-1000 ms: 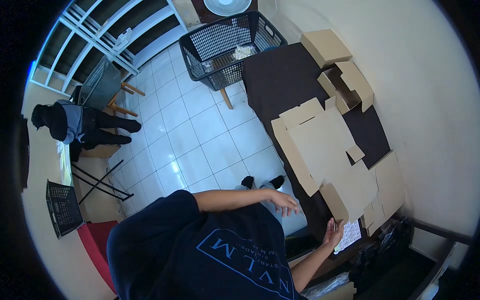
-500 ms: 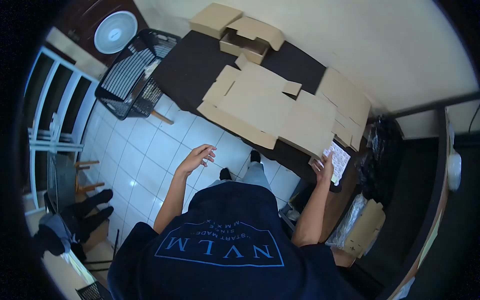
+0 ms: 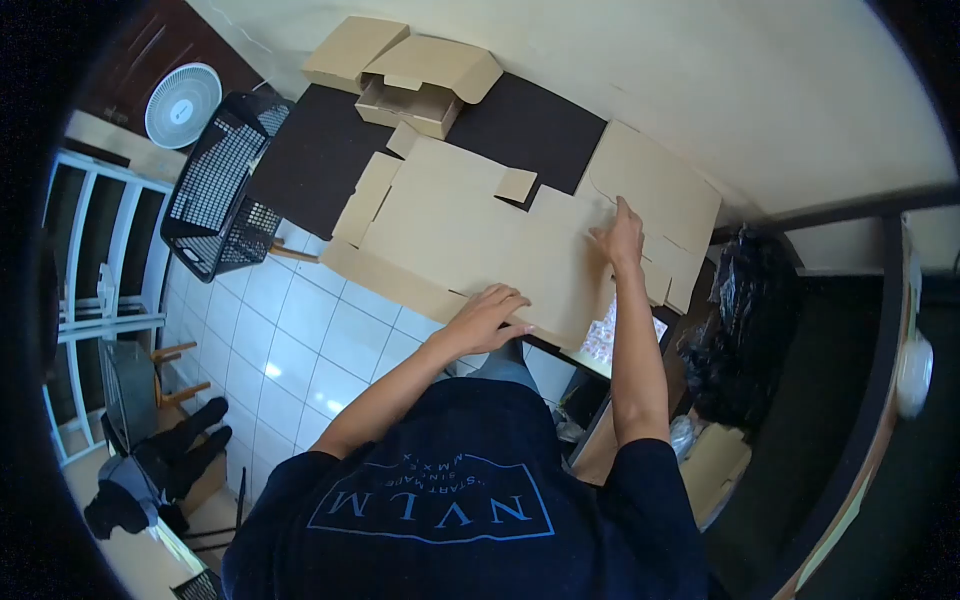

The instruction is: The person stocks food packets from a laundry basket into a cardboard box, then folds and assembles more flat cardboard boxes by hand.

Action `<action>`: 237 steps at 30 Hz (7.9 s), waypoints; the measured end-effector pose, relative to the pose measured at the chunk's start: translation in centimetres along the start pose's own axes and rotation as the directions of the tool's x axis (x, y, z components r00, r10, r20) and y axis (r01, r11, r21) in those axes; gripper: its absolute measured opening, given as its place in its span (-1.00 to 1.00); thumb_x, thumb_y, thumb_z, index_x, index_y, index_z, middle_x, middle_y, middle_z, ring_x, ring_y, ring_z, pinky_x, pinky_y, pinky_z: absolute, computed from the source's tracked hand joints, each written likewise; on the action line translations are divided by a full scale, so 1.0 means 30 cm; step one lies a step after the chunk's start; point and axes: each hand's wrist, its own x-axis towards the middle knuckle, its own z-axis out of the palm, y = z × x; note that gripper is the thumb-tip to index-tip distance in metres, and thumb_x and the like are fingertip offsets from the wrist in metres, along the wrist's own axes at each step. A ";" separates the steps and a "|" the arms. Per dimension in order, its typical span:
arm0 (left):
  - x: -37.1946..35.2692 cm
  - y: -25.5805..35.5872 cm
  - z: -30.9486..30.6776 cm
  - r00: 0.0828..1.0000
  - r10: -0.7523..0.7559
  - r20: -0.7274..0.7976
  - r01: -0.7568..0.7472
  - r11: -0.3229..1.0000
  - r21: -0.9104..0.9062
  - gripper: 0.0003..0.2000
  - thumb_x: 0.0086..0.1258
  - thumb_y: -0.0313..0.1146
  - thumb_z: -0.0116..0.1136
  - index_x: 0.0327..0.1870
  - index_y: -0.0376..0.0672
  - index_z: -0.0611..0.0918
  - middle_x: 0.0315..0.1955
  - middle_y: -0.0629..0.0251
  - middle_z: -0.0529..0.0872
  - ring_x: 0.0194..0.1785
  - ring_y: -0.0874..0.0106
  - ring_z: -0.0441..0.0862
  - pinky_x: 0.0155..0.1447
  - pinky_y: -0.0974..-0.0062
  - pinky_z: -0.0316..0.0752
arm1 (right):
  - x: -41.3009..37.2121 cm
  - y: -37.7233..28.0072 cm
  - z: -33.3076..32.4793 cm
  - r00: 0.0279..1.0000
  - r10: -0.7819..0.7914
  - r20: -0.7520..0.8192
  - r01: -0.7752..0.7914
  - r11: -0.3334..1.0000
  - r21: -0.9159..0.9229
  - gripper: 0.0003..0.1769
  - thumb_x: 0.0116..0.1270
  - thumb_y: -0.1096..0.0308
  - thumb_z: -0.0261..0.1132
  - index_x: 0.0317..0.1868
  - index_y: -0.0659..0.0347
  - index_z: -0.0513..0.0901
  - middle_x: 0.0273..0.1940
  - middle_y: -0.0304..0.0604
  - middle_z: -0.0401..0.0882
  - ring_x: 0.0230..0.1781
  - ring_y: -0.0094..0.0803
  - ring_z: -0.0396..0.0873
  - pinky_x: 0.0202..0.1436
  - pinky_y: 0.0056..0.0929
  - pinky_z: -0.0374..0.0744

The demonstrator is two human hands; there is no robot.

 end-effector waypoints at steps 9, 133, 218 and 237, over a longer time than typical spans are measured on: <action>0.021 -0.090 0.137 0.975 -0.220 0.033 0.212 0.964 0.158 -0.61 0.49 -0.04 0.10 -0.02 -0.22 0.68 0.27 -0.05 0.49 0.42 0.00 0.31 0.37 0.07 0.34 | -0.083 -0.032 -0.090 0.870 -0.276 0.408 0.251 0.961 0.115 -0.66 0.22 0.44 0.32 0.03 0.27 0.68 0.04 0.11 0.61 0.08 0.09 0.54 0.13 -0.10 0.57; -0.232 -0.732 -0.629 0.762 -0.636 -0.121 0.374 0.585 -0.719 -0.21 0.24 -0.22 0.26 0.45 -0.31 0.18 0.22 -0.13 0.50 0.31 0.07 0.48 0.38 0.27 0.38 | 0.086 0.004 -0.299 0.941 0.309 -0.140 -0.338 0.878 -0.340 -0.61 0.35 0.16 0.16 0.03 0.20 0.68 -0.12 0.19 0.70 -0.04 0.16 0.65 0.02 0.01 0.57; -0.010 -0.696 -0.656 0.974 -0.173 0.148 0.171 0.985 0.024 -0.73 0.56 -0.19 0.03 0.16 0.13 0.68 0.12 0.03 0.45 0.31 0.12 0.24 0.43 0.17 0.18 | -0.621 -0.873 0.208 0.999 0.033 -0.002 -0.031 0.954 0.298 -0.92 0.19 0.54 0.31 -0.29 0.30 0.60 -0.38 0.11 0.66 -0.32 0.08 0.67 -0.25 -0.12 0.61; 0.159 -0.681 -0.686 0.896 -0.354 0.269 0.415 0.883 -0.221 -0.76 0.41 -0.37 0.16 -0.04 -0.28 0.76 -0.19 0.09 0.78 -0.10 0.37 0.71 0.06 0.48 0.56 | -0.656 -0.868 0.082 0.925 -0.135 0.356 0.047 0.968 0.245 -0.39 0.14 0.69 0.13 0.26 0.18 0.54 -0.06 0.16 0.67 -0.05 0.13 0.60 0.11 -0.07 0.56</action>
